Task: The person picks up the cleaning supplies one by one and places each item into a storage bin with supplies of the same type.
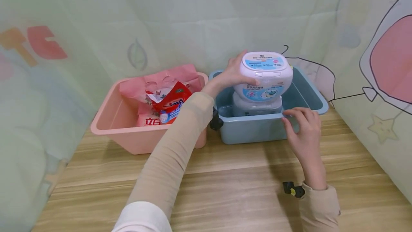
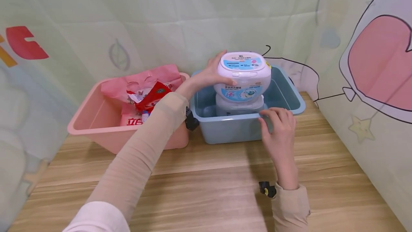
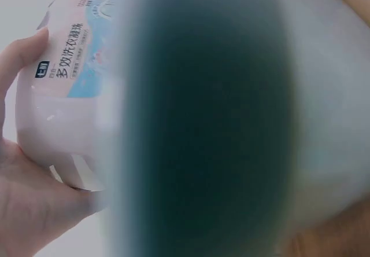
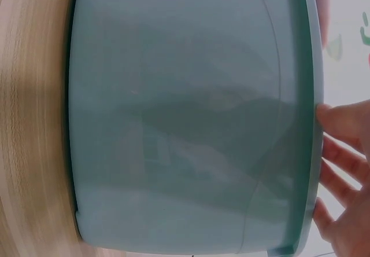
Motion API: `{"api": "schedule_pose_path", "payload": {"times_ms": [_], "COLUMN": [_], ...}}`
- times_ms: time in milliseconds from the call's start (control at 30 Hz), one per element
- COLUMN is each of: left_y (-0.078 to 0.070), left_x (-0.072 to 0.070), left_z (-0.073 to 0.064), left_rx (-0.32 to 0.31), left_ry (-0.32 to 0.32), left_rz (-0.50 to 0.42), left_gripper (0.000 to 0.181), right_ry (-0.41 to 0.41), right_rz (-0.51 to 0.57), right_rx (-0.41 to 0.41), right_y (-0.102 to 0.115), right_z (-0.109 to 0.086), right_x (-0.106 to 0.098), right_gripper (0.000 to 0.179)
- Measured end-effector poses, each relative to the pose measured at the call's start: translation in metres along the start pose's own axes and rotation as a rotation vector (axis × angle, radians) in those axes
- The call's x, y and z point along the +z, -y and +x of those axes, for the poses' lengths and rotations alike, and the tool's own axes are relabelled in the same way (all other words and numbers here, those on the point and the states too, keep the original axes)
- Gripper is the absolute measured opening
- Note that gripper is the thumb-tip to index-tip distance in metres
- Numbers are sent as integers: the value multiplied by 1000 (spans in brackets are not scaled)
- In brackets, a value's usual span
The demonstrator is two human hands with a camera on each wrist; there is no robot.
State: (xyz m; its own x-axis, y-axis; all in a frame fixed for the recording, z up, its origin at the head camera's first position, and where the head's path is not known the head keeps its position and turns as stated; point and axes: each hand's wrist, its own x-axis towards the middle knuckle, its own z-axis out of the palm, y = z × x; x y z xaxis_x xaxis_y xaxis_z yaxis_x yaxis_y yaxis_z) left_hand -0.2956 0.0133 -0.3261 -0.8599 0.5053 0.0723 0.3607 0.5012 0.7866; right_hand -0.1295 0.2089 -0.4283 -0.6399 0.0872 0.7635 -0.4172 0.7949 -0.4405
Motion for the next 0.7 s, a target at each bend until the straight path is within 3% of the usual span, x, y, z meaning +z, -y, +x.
{"api": "schedule_pose_path", "payload": {"times_ms": [367, 700], "left_y": [-4, -7], "left_x": [-1, 0], "left_z": [-1, -4], "left_rx": [-89, -107], "left_ry": [37, 30], "left_rz": [-81, -57], "left_gripper": [116, 116], "right_ry": [3, 9], "right_rz": [-9, -6], "right_rx": [-3, 6], "right_y": [0, -1], "right_z": [1, 0], "right_x": [-1, 0], "right_gripper": [17, 18]}}
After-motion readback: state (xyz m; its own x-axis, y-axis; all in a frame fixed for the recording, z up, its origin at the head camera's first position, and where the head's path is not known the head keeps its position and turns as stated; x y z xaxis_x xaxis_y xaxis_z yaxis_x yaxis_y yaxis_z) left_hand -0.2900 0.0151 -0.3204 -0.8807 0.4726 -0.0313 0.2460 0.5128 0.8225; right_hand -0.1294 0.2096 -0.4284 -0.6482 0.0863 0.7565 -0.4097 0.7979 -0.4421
